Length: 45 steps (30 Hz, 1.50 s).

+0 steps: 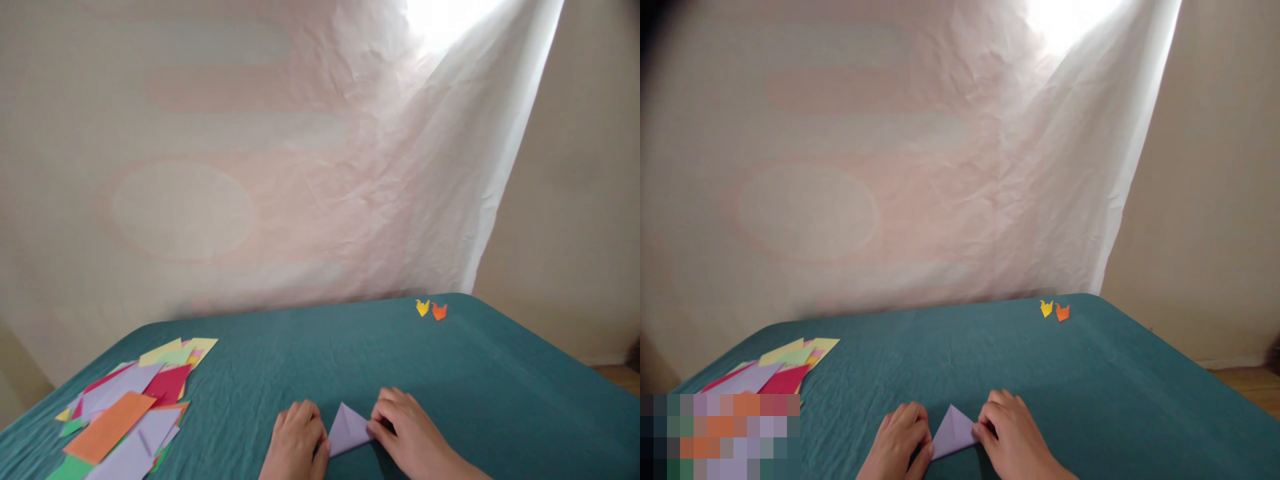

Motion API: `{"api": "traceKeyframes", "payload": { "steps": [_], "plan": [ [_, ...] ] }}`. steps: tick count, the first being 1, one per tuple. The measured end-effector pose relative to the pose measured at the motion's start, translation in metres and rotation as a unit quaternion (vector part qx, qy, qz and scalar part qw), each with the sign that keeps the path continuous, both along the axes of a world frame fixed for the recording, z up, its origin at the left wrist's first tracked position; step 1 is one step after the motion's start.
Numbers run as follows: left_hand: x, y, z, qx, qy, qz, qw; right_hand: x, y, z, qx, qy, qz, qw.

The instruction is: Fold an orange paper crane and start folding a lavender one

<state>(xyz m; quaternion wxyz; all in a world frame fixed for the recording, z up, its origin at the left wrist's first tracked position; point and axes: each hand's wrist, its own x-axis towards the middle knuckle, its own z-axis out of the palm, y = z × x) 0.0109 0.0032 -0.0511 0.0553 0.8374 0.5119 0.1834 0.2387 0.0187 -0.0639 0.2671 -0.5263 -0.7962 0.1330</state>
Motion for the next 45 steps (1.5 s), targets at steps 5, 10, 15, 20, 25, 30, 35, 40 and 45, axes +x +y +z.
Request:
{"api": "traceKeyframes", "payload": {
  "steps": [5,10,15,20,25,30,35,40,45],
  "plan": [
    [0.000,0.000,-0.004,0.010,0.002,-0.001,1.000,0.000,-0.001,0.001,0.000,0.003,0.003,1.000],
    [-0.001,0.000,-0.006,0.028,0.008,0.001,1.000,-0.001,-0.002,0.001,0.002,0.007,-0.004,1.000],
    [0.001,-0.002,-0.004,0.031,0.019,0.013,0.999,-0.002,-0.002,0.002,0.006,0.008,-0.011,1.000],
    [-0.001,-0.002,-0.007,0.039,0.014,0.006,0.999,0.000,-0.005,0.004,0.014,0.008,0.012,1.000],
    [-0.003,-0.001,-0.007,0.030,-0.012,-0.023,0.999,0.001,-0.005,0.005,0.004,0.033,0.037,0.999],
    [-0.001,0.000,-0.007,0.004,-0.029,-0.031,0.999,-0.002,-0.004,0.007,-0.014,0.081,0.044,0.996],
    [-0.002,0.000,-0.007,-0.026,-0.047,-0.055,0.997,-0.002,-0.007,0.013,-0.037,0.095,0.061,0.993],
    [-0.003,0.000,-0.010,-0.028,-0.054,-0.068,0.996,-0.003,-0.010,0.017,-0.049,0.088,0.080,0.992],
    [-0.004,0.001,-0.014,-0.024,-0.045,-0.061,0.997,-0.005,-0.010,0.018,-0.059,0.095,0.092,0.989]
  ]
}}
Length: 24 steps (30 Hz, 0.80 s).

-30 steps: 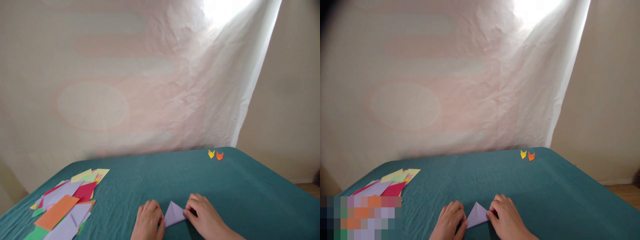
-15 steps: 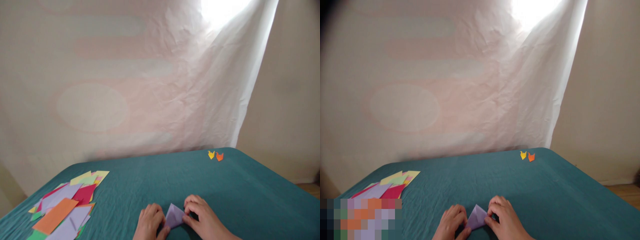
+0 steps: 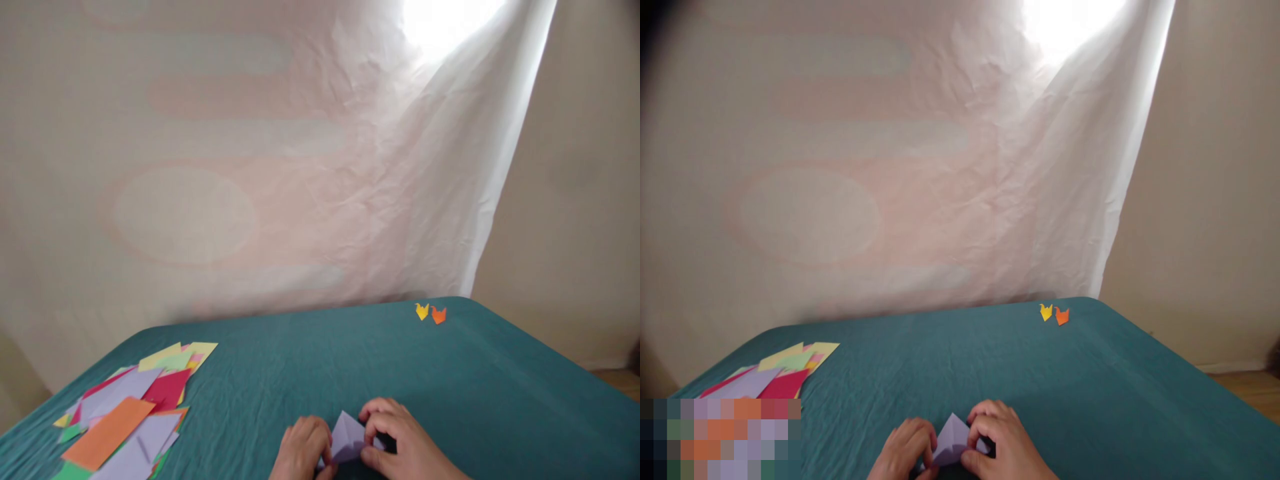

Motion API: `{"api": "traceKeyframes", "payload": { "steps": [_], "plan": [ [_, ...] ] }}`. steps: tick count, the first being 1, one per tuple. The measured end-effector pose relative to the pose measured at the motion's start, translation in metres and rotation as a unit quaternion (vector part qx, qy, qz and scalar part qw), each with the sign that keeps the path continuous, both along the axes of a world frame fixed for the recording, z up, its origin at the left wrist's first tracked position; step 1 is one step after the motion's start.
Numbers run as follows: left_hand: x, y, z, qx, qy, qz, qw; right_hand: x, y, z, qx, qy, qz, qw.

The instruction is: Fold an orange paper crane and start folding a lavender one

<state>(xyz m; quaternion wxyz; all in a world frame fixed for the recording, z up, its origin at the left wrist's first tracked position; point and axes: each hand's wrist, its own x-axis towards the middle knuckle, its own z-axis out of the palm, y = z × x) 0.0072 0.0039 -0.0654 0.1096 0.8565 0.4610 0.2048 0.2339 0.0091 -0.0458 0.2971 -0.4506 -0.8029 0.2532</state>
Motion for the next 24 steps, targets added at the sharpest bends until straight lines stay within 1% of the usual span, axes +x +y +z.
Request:
{"api": "traceKeyframes", "payload": {
  "steps": [7,12,16,19,21,24],
  "plan": [
    [-0.001,-0.003,0.004,-0.034,-0.004,0.019,0.999,0.000,0.000,-0.003,-0.005,-0.009,-0.022,1.000],
    [-0.003,-0.002,0.000,-0.041,-0.023,0.012,0.999,-0.002,0.001,-0.009,-0.015,-0.023,-0.034,0.999],
    [-0.004,0.002,-0.002,-0.054,-0.096,-0.039,0.993,-0.001,0.003,-0.014,-0.025,-0.027,-0.027,0.999],
    [-0.002,0.003,0.002,-0.073,-0.159,-0.074,0.982,0.000,0.003,-0.013,-0.034,-0.023,-0.016,0.999],
    [0.000,0.000,0.006,-0.081,-0.191,-0.069,0.976,0.000,0.001,-0.009,-0.037,-0.002,-0.004,0.999],
    [0.002,-0.004,0.013,-0.101,-0.223,-0.045,0.969,0.001,-0.002,-0.002,-0.043,0.063,0.024,0.997]
  ]
}}
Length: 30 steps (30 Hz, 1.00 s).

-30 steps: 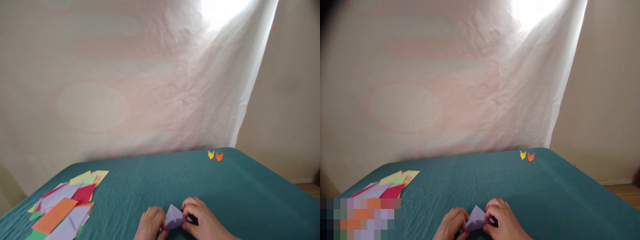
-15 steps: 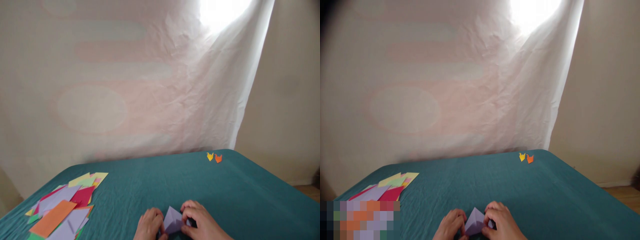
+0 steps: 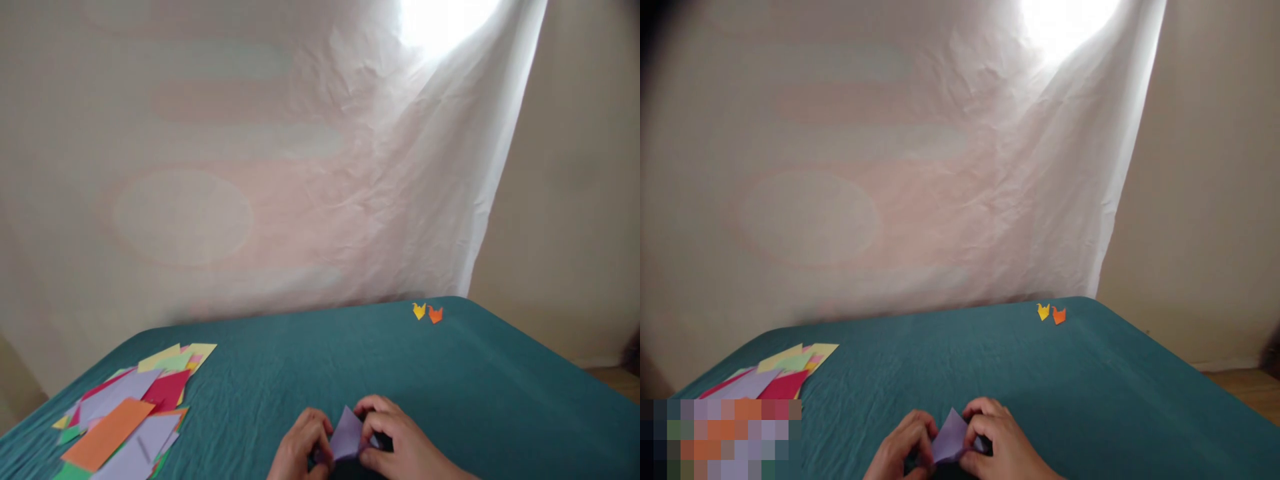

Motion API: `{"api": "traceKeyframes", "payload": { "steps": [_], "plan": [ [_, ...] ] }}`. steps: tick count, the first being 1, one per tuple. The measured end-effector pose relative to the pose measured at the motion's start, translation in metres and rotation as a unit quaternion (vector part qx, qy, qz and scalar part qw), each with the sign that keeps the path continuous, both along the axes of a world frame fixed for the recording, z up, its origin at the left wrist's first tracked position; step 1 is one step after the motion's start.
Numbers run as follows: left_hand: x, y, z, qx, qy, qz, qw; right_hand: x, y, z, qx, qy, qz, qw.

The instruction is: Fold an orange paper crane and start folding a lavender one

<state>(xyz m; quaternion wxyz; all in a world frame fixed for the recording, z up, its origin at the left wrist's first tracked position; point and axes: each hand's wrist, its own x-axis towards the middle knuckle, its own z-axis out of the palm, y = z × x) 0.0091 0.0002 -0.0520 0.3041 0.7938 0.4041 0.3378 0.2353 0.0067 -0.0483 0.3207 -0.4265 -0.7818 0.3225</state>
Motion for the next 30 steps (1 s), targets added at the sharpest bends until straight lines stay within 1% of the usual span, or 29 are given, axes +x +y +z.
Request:
{"api": "traceKeyframes", "payload": {
  "steps": [2,4,5,8,10,12,14,16,19,21,26,30],
  "plan": [
    [0.001,0.000,0.006,-0.041,0.000,0.013,0.999,0.000,0.001,0.002,-0.008,0.041,0.012,0.999],
    [0.003,0.004,0.014,-0.080,-0.001,0.037,0.996,0.000,0.006,0.003,-0.015,0.070,0.006,0.997],
    [0.005,0.008,0.018,-0.094,-0.004,0.049,0.994,-0.001,0.011,0.002,-0.018,0.081,-0.005,0.997],
    [0.015,0.025,0.030,-0.119,-0.058,0.084,0.988,-0.006,0.029,0.003,-0.042,0.087,-0.053,0.994],
    [0.022,0.037,0.034,-0.129,-0.089,0.114,0.981,-0.010,0.040,0.005,-0.055,0.098,-0.064,0.992],
    [0.028,0.045,0.032,-0.142,-0.123,0.149,0.971,-0.014,0.048,0.005,-0.060,0.114,-0.075,0.989],
    [0.031,0.049,0.027,-0.141,-0.155,0.170,0.963,-0.018,0.051,0.004,-0.056,0.129,-0.083,0.987],
    [0.031,0.049,0.019,-0.130,-0.162,0.186,0.960,-0.020,0.051,0.001,-0.052,0.141,-0.088,0.985],
    [0.028,0.048,0.011,-0.135,-0.175,0.173,0.960,-0.020,0.048,-0.003,-0.056,0.156,-0.103,0.981],
    [0.026,0.048,0.010,-0.142,-0.200,0.159,0.956,-0.020,0.046,-0.002,-0.045,0.161,-0.110,0.980],
    [0.027,0.048,0.014,-0.178,-0.263,0.113,0.941,-0.019,0.041,0.004,0.004,0.154,-0.094,0.984],
    [0.031,0.044,0.016,-0.176,-0.300,0.111,0.931,-0.021,0.038,0.005,0.006,0.140,-0.086,0.986]
  ]
}}
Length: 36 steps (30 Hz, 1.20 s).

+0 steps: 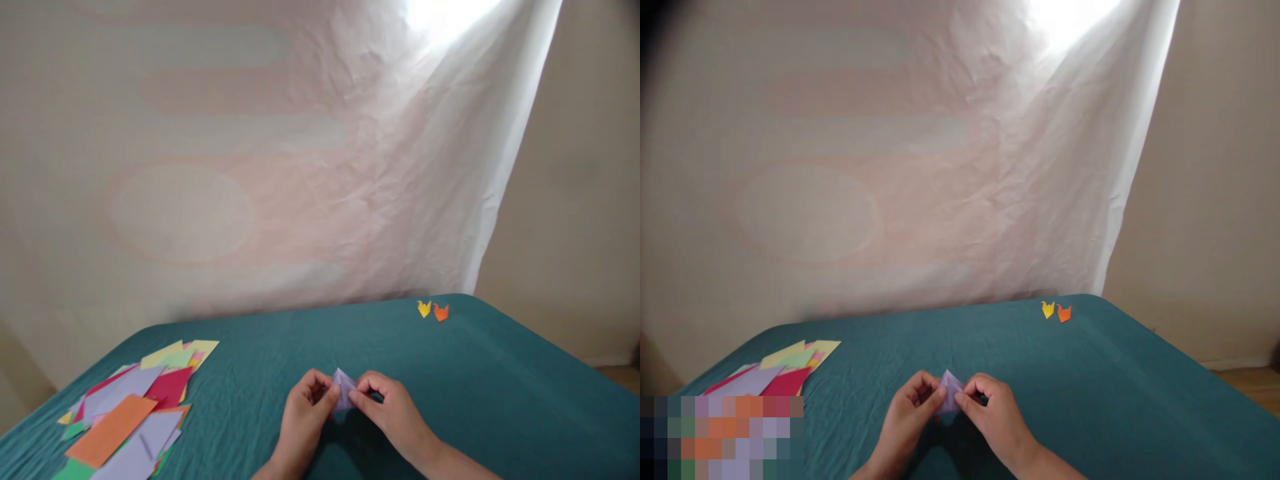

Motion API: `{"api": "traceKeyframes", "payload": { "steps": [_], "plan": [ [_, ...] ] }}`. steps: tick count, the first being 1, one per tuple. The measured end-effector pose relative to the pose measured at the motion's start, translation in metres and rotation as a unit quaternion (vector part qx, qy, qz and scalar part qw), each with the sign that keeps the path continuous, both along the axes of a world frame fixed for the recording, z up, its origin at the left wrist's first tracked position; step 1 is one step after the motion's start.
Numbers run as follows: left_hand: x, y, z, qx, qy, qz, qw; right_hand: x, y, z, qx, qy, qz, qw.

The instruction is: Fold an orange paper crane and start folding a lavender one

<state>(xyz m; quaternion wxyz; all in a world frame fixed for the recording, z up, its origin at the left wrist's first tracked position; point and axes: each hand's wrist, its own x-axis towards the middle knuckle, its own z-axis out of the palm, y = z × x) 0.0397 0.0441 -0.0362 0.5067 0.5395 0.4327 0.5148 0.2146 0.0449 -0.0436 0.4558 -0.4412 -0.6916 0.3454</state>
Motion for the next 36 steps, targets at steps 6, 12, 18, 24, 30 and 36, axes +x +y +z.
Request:
{"api": "traceKeyframes", "payload": {
  "steps": [6,12,18,24,30,36],
  "plan": [
    [0.0030,-0.0046,-0.0010,0.006,-0.012,0.027,1.000,-0.0014,-0.0021,-0.0017,-0.014,-0.018,-0.021,1.000],
    [0.0020,-0.0034,0.0000,0.004,0.006,0.048,0.999,-0.0024,-0.0041,-0.0014,0.008,0.003,-0.002,1.000],
    [0.0020,-0.0045,0.0004,0.021,0.036,0.062,0.997,-0.0030,-0.0041,0.0010,0.009,0.040,0.014,0.999],
    [0.0025,-0.0045,-0.0036,0.029,0.075,0.076,0.994,-0.0036,-0.0030,-0.0031,-0.015,0.059,0.002,0.998],
    [0.0025,-0.0045,-0.0039,0.040,0.095,0.091,0.990,-0.0043,-0.0023,-0.0040,-0.027,0.068,0.000,0.997],
    [0.0039,-0.0061,-0.0015,0.052,0.093,0.105,0.989,-0.0058,-0.0015,-0.0035,-0.046,0.082,0.001,0.996]
  ]
}}
